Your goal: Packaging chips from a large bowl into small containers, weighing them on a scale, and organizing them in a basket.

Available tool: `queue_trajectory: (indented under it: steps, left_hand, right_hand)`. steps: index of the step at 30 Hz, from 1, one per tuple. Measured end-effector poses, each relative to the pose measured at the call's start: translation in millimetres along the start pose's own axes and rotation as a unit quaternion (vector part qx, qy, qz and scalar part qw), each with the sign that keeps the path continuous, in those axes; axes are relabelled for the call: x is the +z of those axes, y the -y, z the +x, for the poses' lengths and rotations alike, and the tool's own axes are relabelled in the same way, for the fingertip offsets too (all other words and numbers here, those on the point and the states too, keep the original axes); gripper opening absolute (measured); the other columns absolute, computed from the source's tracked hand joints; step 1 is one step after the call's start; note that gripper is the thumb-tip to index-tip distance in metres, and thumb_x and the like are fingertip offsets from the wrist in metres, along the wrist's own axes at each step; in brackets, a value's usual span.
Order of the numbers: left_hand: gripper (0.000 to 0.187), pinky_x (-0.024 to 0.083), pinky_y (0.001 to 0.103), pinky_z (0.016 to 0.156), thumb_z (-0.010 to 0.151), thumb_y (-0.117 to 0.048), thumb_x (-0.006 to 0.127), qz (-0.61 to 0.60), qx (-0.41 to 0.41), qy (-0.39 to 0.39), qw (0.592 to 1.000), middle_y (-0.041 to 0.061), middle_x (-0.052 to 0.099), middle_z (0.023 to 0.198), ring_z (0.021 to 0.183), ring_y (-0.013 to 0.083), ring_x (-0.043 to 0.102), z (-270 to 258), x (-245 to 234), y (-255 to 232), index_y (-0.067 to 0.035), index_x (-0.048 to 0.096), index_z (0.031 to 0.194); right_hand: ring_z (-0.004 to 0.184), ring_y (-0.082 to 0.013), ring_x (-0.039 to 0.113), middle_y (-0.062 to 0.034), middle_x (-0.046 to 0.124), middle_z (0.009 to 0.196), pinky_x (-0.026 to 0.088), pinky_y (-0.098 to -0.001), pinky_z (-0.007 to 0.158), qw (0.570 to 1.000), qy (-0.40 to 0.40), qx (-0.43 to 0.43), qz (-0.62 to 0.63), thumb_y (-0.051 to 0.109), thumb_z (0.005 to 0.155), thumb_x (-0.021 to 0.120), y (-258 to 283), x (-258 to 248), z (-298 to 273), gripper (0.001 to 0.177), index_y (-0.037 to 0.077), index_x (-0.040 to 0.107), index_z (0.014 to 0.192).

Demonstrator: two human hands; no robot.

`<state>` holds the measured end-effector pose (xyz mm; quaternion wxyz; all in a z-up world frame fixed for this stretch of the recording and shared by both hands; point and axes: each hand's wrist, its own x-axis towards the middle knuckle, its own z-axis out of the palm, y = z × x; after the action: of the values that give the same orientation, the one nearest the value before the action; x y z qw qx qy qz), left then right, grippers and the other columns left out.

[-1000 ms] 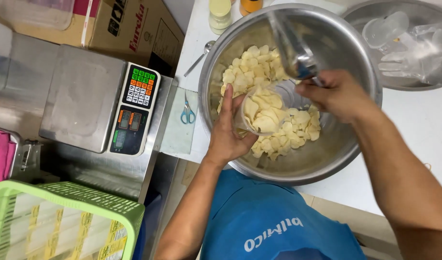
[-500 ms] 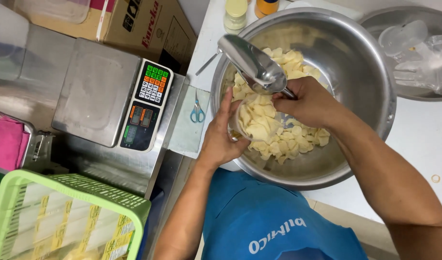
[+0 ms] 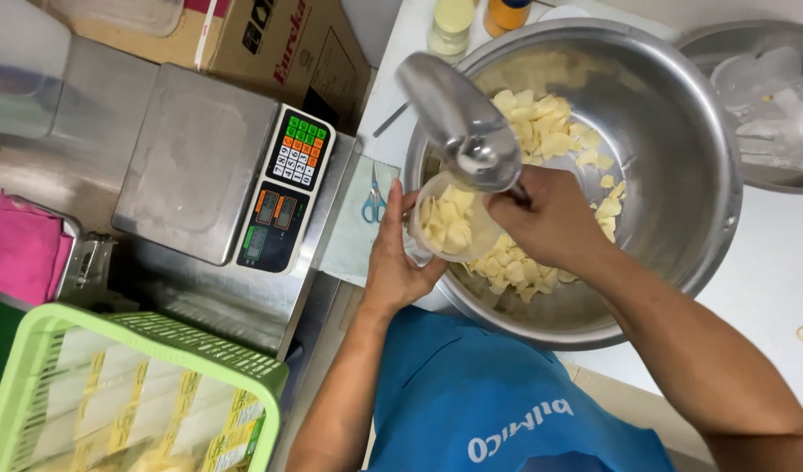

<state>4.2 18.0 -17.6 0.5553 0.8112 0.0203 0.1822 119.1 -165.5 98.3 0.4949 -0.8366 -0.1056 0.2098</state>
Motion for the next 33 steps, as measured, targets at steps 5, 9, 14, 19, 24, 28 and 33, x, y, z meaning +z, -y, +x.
queue_trajectory:
  steps: [5, 9, 14, 19, 24, 28, 33]
  left_hand:
    - [0.11, 0.046, 0.052, 0.111, 0.072, -0.014, 0.089, 0.008, 0.021, -0.011, 1.0, 0.019, 0.06, 0.141, 0.131, 0.0398, 0.058, -6, 8, 21, -0.003, 0.024, 0.161]
    - [0.108, 0.048, 0.045, 0.111, 0.074, -0.01, 0.087, 0.022, 0.059, -0.08, 0.995, 0.014, 0.063, 0.136, 0.127, 0.0331, 0.061, 12, 4, 10, -0.002, 0.025, 0.161]
    - [0.117, 0.04, 0.057, 0.117, 0.063, -0.015, 0.097, 0.032, 0.072, -0.009, 0.997, 0.023, 0.052, 0.149, 0.138, 0.045, 0.049, 3, -14, 12, 0.0, 0.031, 0.159]
    - [0.129, 0.023, 0.06, 0.126, 0.06, -0.024, 0.099, 0.015, 0.022, 0.102, 0.994, 0.026, 0.03, 0.166, 0.151, 0.0485, 0.031, 28, -29, 11, -0.008, 0.023, 0.163]
    - [0.122, 0.044, 0.047, 0.114, 0.058, -0.025, 0.095, -0.028, -0.001, 0.078, 0.997, 0.013, 0.064, 0.133, 0.128, 0.0331, 0.059, 30, -16, 33, -0.008, 0.032, 0.16]
    - [0.129, 0.038, 0.05, 0.12, 0.057, -0.024, 0.096, -0.01, 0.001, 0.079, 0.997, 0.017, 0.051, 0.15, 0.14, 0.0368, 0.05, 23, -8, 31, -0.007, 0.023, 0.163]
    - [0.118, 0.051, 0.049, 0.107, 0.058, -0.016, 0.092, 0.008, 0.044, -0.01, 0.999, 0.015, 0.061, 0.134, 0.126, 0.0358, 0.061, 18, 1, 46, -0.007, 0.033, 0.159]
  right_hand:
    - [0.048, -0.0138, 0.047, -0.0059, 0.044, 0.048, 0.033, -0.0311, 0.046, 1.0, -0.023, 0.004, 0.013, 0.011, 0.086, 0.067, -4, -6, -6, 0.022, 0.003, 0.062, 0.067]
    - [0.054, -0.0072, 0.052, 0.0001, 0.048, 0.052, 0.034, -0.0221, 0.047, 0.997, -0.07, -0.013, 0.031, 0.01, 0.091, 0.065, -5, -19, -11, 0.021, 0.007, 0.062, 0.07]
    - [0.047, -0.0131, 0.043, -0.005, 0.044, 0.048, 0.031, -0.03, 0.046, 0.998, -0.067, -0.008, 0.009, 0.01, 0.089, 0.067, -20, -7, -1, 0.023, 0.004, 0.063, 0.067]
    - [0.045, -0.0142, 0.039, -0.0053, 0.039, 0.044, 0.029, -0.0305, 0.045, 0.999, -0.04, 0.023, 0.011, 0.007, 0.087, 0.063, -18, -1, -4, 0.024, 0.003, 0.063, 0.063]
    - [0.049, -0.0101, 0.039, -0.0032, 0.04, 0.048, 0.029, -0.0264, 0.046, 0.997, -0.052, -0.023, 0.045, 0.004, 0.089, 0.062, 1, -9, -6, 0.022, 0.003, 0.063, 0.067]
    - [0.047, -0.0129, 0.036, -0.0048, 0.038, 0.046, 0.029, -0.0296, 0.045, 0.998, -0.062, -0.004, 0.024, 0.006, 0.087, 0.063, -6, -7, 0, 0.025, 0.001, 0.06, 0.063]
    - [0.046, -0.0099, 0.038, -0.0027, 0.038, 0.046, 0.03, -0.0258, 0.044, 0.995, -0.098, -0.009, 0.029, 0.004, 0.091, 0.063, -6, -14, -3, 0.027, 0.003, 0.06, 0.064]
